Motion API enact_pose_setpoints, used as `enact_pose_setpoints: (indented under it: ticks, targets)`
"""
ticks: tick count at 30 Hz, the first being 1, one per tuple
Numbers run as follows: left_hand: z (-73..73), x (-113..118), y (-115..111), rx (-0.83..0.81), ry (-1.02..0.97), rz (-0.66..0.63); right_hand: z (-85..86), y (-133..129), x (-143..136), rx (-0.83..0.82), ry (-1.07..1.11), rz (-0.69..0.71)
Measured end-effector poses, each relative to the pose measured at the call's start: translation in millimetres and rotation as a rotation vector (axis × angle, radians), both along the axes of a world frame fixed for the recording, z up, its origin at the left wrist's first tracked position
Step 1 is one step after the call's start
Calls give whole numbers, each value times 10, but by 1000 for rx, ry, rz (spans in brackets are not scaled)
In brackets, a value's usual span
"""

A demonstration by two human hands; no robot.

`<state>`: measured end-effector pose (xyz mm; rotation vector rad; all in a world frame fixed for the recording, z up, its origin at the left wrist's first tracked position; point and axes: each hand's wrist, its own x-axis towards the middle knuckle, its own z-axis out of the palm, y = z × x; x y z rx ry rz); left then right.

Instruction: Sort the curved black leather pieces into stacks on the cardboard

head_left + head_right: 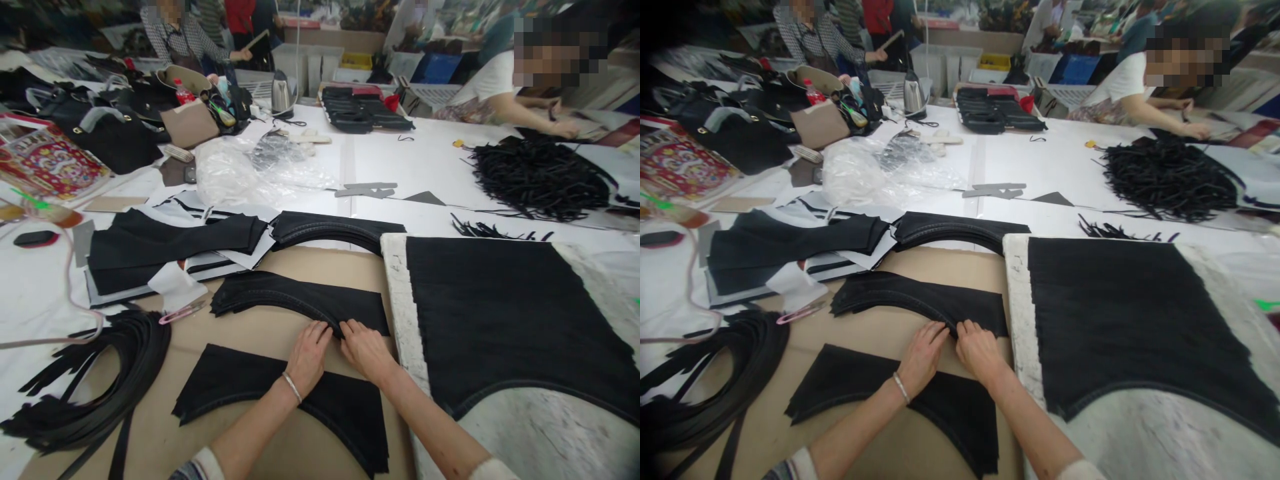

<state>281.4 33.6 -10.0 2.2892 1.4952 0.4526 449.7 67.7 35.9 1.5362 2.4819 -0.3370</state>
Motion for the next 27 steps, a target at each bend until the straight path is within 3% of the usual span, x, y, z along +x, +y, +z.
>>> enact_pose_setpoints:
  ticks: [11, 15, 18, 22, 24, 27]
  targets:
    - [-43, 18, 12, -55, -40, 11, 21, 109, -34, 35, -34, -37]
    - [18, 52, 60, -136, -212, 80, 218, 284, -44, 96, -39, -79]
    - [161, 78, 158, -347, -614, 259, 518, 383, -50, 162, -27, -96]
    - [425, 13, 386, -786, -1492, 606, 866, 233, -97, 256, 6, -80]
    - [544, -100, 520, -890, -1798, 684, 910, 30, -125, 289, 40, -44]
    - [671, -361, 672, -894, -1970, 834, 796, -345, -125, 348, 128, 1]
